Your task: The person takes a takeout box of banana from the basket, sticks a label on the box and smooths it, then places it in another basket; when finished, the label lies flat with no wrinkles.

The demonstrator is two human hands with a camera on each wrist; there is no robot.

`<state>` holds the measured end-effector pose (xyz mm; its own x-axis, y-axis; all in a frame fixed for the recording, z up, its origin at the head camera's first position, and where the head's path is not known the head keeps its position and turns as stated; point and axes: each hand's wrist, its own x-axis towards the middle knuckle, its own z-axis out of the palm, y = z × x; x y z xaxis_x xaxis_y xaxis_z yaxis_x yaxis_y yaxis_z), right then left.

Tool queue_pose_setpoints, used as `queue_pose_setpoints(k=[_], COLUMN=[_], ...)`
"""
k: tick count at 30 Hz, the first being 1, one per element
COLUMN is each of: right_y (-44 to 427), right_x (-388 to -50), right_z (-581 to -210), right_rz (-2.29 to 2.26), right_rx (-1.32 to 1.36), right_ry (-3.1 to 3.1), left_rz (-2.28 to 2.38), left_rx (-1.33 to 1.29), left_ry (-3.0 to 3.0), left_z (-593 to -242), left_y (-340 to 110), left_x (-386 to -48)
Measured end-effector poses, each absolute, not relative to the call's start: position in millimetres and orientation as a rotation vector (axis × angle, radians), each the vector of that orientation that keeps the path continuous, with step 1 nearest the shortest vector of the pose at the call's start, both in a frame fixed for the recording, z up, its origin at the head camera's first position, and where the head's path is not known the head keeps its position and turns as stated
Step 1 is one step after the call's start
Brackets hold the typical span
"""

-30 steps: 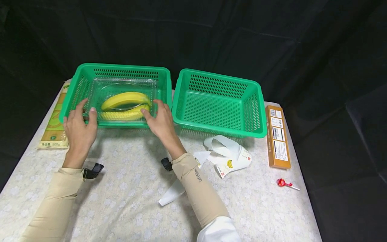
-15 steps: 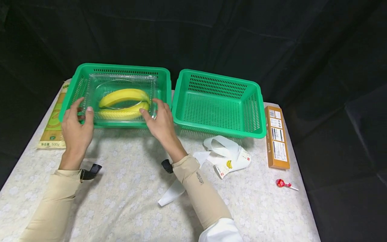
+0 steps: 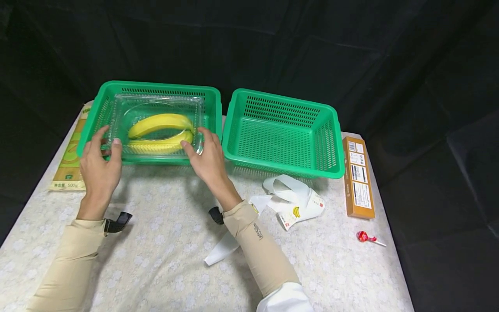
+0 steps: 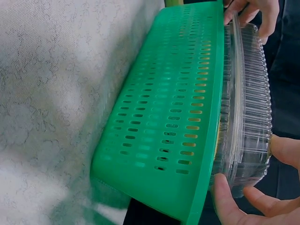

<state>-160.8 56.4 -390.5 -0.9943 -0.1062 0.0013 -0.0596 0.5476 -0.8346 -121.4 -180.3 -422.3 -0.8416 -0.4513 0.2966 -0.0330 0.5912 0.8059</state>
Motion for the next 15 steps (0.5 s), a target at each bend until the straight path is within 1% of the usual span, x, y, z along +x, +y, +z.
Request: queue_pose_setpoints(k=[8,15], right_y=[56.2,57.8], right_x=[-161.7,-156.3], right_z=[-392.7,-384.1], right_rz=[-1.479,-1.517], right_rx=[-0.152,-0.180], right_ry=[2.726,2.743], left_rz=[-1.166,-1.181], left_rx=[0.392,0.388], left_ry=[-2.340,-2.326], left_z=[-421.9,-417.1], left_y=[-179.4,-178.4], left_x=[-121.0,-116.8])
